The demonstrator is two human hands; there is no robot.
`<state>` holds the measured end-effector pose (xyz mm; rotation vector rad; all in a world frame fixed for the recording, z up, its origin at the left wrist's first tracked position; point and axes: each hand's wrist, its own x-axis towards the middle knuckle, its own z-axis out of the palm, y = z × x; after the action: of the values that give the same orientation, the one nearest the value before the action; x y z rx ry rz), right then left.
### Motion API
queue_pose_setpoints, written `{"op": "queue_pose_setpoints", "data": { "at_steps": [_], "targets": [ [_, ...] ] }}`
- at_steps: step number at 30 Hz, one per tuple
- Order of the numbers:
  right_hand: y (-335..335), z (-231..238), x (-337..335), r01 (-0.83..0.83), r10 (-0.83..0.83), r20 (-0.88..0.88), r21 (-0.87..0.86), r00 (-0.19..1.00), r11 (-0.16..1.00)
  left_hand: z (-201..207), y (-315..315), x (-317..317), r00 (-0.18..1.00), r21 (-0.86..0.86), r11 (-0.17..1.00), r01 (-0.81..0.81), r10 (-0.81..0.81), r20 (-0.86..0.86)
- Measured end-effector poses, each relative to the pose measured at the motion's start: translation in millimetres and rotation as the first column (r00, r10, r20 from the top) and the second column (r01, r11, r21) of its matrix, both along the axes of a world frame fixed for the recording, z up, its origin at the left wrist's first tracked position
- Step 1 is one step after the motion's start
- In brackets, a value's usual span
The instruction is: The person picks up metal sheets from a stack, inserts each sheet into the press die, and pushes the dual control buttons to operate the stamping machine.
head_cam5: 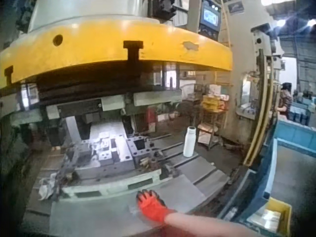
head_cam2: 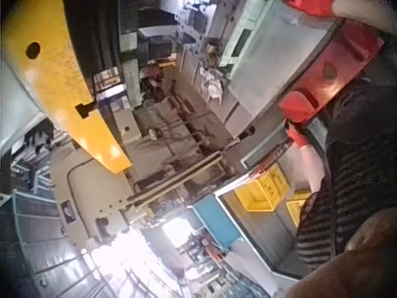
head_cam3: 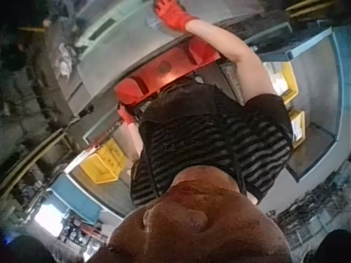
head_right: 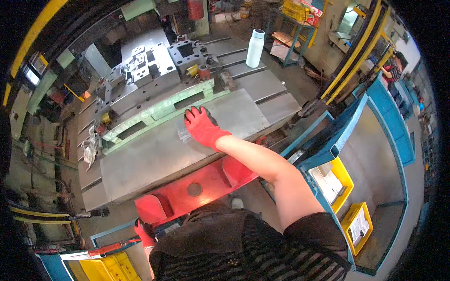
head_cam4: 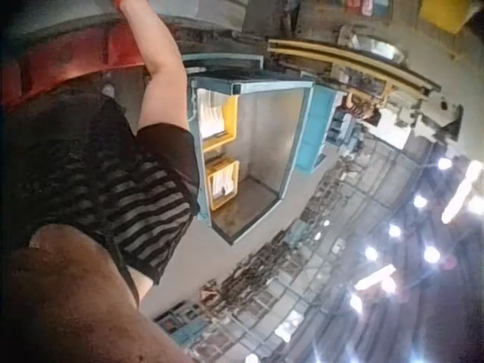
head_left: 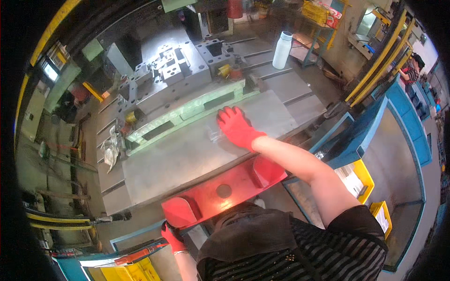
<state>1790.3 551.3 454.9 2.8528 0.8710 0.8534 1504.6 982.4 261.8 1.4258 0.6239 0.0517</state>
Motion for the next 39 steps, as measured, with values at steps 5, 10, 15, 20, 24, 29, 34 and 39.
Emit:
{"op": "queue_pose_setpoints", "data": {
  "at_steps": [5,10,15,20,24,29,34,39],
  "targets": [
    [7.0,16.9,5.8,-0.064,0.05,-0.114,-0.117,0.992,0.991,61.4,-30.6,14.8,0.9,0.491,0.761,-0.424,0.297,0.317],
    [-1.4,7.7,24.0,-0.172,0.17,0.09,0.014,0.981,0.985,141.7,-50.7,92.2,0.893,0.666,0.631,-0.398,0.1,0.438],
    [0.1,18.0,16.0,-0.235,0.232,0.105,0.02,0.967,0.972,216.4,-71.0,208.2,0.757,0.763,0.543,-0.35,-0.316,0.572],
    [-2.1,31.8,13.9,-0.225,0.214,0.117,0.101,0.97,0.969,307.8,-112.8,350.2,0.636,0.883,0.279,-0.378,-0.615,0.466],
    [1.2,56.0,-1.3,-0.097,0.084,0.051,0.361,0.995,0.928,325.8,-134.5,462.8,0.791,0.933,0.025,-0.358,-0.523,0.318],
    [-0.1,61.5,-21.8,0.358,0.383,-0.364,0.929,0.849,0.089,322.3,-148.6,536.0,0.963,0.96,-0.232,-0.158,-0.25,0.098],
    [-10.3,63.3,-29.2,0.511,0.585,-0.382,0.857,0.716,-0.067,328.0,-116.5,531.1,0.903,0.939,0.007,-0.345,-0.272,0.333],
    [-35.6,43.9,-40.3,0.483,0.519,-0.411,0.876,0.749,-0.004,302.0,-97.1,422.6,0.706,0.815,0.341,-0.469,-0.41,0.578]
  ]
}}
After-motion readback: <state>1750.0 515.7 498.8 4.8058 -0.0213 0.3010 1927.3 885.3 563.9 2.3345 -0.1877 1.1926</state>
